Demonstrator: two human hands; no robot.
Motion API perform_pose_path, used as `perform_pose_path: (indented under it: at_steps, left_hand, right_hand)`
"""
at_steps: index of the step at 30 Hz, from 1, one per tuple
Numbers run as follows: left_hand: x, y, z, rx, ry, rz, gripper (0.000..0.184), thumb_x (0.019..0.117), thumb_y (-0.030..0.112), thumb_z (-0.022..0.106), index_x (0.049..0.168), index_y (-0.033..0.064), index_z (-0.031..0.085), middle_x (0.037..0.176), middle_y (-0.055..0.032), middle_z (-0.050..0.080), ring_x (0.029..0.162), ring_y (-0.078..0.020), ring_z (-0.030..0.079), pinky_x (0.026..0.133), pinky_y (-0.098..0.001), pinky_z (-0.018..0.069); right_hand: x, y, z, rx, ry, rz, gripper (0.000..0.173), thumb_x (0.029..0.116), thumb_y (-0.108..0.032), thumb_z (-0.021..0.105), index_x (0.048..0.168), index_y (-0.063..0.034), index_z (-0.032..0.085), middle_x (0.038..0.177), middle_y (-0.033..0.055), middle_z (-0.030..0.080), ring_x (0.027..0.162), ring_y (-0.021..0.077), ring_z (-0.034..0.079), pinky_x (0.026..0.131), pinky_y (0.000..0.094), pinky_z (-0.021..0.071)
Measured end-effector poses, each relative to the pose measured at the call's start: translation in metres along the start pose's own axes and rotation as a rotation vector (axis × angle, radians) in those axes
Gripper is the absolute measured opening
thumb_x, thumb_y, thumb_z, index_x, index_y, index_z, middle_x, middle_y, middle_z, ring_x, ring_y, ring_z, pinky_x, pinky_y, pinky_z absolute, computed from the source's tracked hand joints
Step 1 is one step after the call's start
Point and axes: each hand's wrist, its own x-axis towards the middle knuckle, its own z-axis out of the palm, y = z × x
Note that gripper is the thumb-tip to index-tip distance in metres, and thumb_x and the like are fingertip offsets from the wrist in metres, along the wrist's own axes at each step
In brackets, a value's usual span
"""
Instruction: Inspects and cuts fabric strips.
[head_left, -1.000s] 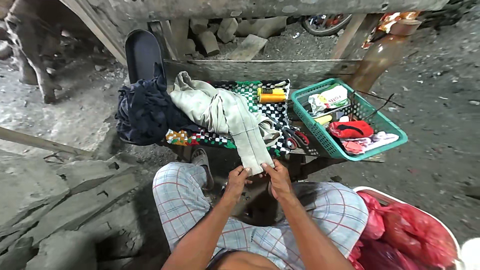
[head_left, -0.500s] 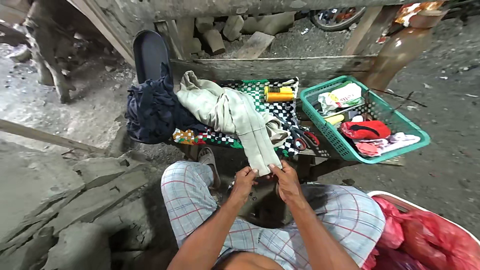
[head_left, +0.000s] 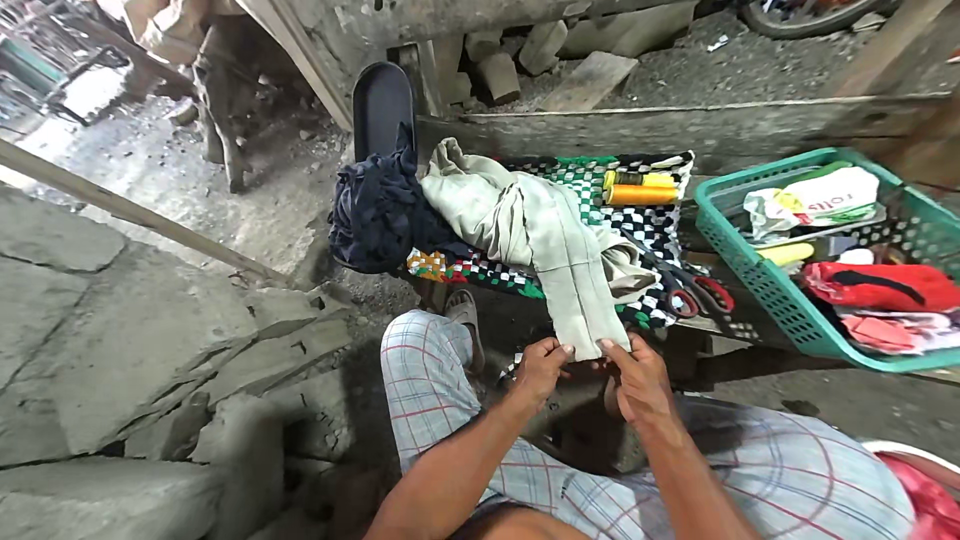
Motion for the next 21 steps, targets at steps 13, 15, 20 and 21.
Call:
perform_pose_path:
  at_steps: [13,15,20,21]
  left_hand:
    - [0.0007,-0.0002,0.0013,-0.028,-0.006,-0.002,0.024,0.1046,0.019,0.054,0.093,-0.0009,0.063,0.091,-0.0105,0.067,0.081,-0.0201,0.067,0.077,-0.0410,0.0599]
    - [0.0010,-0.0005,0.0009,-0.032,0.000,0.000,0.024,0.1046,0.019,0.054,0.093,-0.0009,0.062,0.092,-0.0105,0.067,0.082,-0.0203,0.067,0.077,-0.0415,0.0598]
    - [-0.0017,0.0036,0.0023,-0.024,0.004,-0.008,0.024,0.1053,0.017,0.052,0.099,-0.0032,0.064,0.095,-0.0130,0.069,0.086,-0.0223,0.069,0.079,-0.0426,0.0606]
    - [-0.0011,0.0023,0.0021,-0.009,-0.005,0.002,0.025,0.1053,0.018,0.052,0.098,-0.0029,0.064,0.094,-0.0127,0.069,0.085,-0.0221,0.069,0.079,-0.0425,0.0606]
  right_hand:
    - [0.0000,0.0002,-0.0007,-0.003,-0.003,0.000,0.018,0.0945,-0.011,0.064,0.108,0.0003,0.064,0.087,0.0084,0.070,0.071,0.0153,0.067,0.064,0.0309,0.0589]
    - [0.0000,0.0000,0.0000,-0.003,-0.002,0.007,0.018,0.0949,-0.010,0.063,0.109,0.0003,0.064,0.088,0.0082,0.070,0.073,0.0152,0.067,0.065,0.0305,0.0587]
    - [-0.0009,-0.0017,0.0018,0.006,-0.008,0.014,0.020,0.0969,-0.009,0.062,0.113,0.0032,0.063,0.090,0.0109,0.071,0.074,0.0183,0.068,0.066,0.0342,0.0596]
    - [-0.0005,-0.0012,0.0012,-0.007,-0.010,0.010,0.021,0.0974,-0.010,0.062,0.114,0.0036,0.063,0.092,0.0115,0.071,0.076,0.0188,0.068,0.068,0.0350,0.0598]
